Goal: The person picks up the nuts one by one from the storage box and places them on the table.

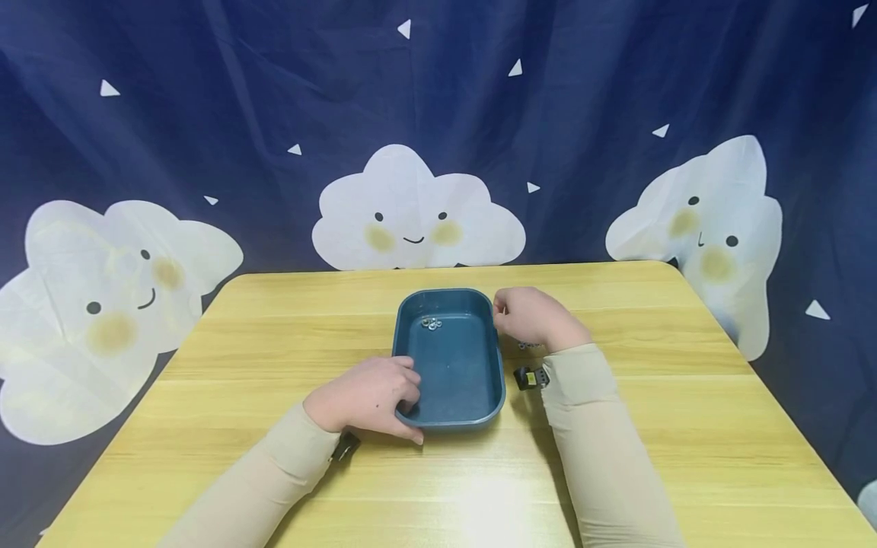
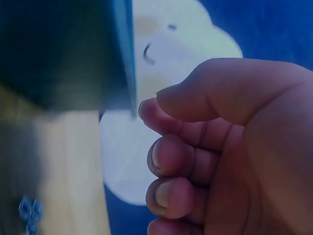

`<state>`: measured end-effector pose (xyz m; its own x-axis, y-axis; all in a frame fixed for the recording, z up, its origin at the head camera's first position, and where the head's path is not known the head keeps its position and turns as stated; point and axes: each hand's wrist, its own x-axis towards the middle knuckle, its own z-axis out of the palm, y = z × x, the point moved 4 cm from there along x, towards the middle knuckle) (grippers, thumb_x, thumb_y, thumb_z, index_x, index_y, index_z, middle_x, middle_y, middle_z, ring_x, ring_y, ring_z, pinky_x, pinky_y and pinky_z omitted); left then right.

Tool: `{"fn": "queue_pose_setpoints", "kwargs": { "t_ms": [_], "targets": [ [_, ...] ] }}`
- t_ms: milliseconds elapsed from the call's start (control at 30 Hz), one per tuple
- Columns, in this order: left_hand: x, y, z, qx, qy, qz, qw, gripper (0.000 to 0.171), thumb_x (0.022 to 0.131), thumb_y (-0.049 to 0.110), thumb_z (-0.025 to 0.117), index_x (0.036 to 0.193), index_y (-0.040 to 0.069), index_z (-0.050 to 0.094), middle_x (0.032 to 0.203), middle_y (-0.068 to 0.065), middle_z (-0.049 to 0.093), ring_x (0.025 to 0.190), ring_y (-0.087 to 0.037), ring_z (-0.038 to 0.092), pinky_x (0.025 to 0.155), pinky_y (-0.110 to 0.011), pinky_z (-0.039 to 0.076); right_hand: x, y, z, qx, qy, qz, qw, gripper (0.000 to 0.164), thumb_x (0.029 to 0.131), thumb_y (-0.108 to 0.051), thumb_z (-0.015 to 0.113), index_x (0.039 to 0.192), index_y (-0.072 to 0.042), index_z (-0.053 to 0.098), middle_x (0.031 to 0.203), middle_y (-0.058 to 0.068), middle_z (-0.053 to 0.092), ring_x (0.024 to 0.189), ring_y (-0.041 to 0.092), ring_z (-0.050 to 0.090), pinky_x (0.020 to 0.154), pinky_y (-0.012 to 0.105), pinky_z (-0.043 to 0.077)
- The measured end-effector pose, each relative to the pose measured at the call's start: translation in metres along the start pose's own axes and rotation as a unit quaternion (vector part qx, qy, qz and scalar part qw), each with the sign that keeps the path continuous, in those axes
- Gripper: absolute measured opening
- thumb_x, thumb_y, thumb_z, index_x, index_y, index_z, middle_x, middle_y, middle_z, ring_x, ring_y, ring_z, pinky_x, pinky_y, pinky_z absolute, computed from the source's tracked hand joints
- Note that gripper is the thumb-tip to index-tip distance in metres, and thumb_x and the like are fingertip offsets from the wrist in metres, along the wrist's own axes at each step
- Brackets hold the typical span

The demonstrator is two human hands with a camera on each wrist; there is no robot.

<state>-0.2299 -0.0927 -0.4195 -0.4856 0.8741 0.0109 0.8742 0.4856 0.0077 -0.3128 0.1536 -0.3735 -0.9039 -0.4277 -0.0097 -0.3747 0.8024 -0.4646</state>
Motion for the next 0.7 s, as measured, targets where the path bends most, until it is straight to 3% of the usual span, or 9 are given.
{"fn": "queue_pose_setpoints", "kwargs": {
  "t_ms": [200,500,700],
  "targets": [
    [-0.001,0.000,-0.001,0.001,0.001,0.001,1.0000,0.054,0.076,0.075,0.070,0.062,0.026,0.052,0.068,0.015,0.042,0.074,-0.011,0.040,0.061,-0.023,0.034,0.002,-0.026,0.002,0.007,-0.006,-0.031,0.999,0.010,0.096,-0.017,0.056,0.089,-0.014,0.063,0.070,-0.001,0.056,0.054,0.017,0.052,0.054,0.036,0.045],
    [-0.001,0.001,-0.002,0.000,0.006,0.005,1.0000,0.055,0.076,0.075,0.070,0.060,0.025,0.051,0.067,0.015,0.042,0.075,-0.011,0.042,0.060,-0.023,0.035,0.012,-0.053,0.009,-0.041,-0.009,-0.066,0.997,0.008,0.090,-0.012,0.059,0.094,-0.014,0.066,0.082,-0.002,0.062,0.074,0.019,0.056,0.070,0.037,0.046],
    [-0.001,0.001,-0.002,0.000,0.013,0.010,0.9999,0.055,0.076,0.074,0.071,0.059,0.026,0.050,0.066,0.015,0.041,0.074,-0.011,0.042,0.060,-0.023,0.035,0.020,-0.065,0.016,-0.055,-0.018,-0.067,0.996,0.014,0.090,-0.012,0.060,0.101,-0.012,0.069,0.092,-0.001,0.066,0.080,0.020,0.059,0.078,0.039,0.050]
  ]
}}
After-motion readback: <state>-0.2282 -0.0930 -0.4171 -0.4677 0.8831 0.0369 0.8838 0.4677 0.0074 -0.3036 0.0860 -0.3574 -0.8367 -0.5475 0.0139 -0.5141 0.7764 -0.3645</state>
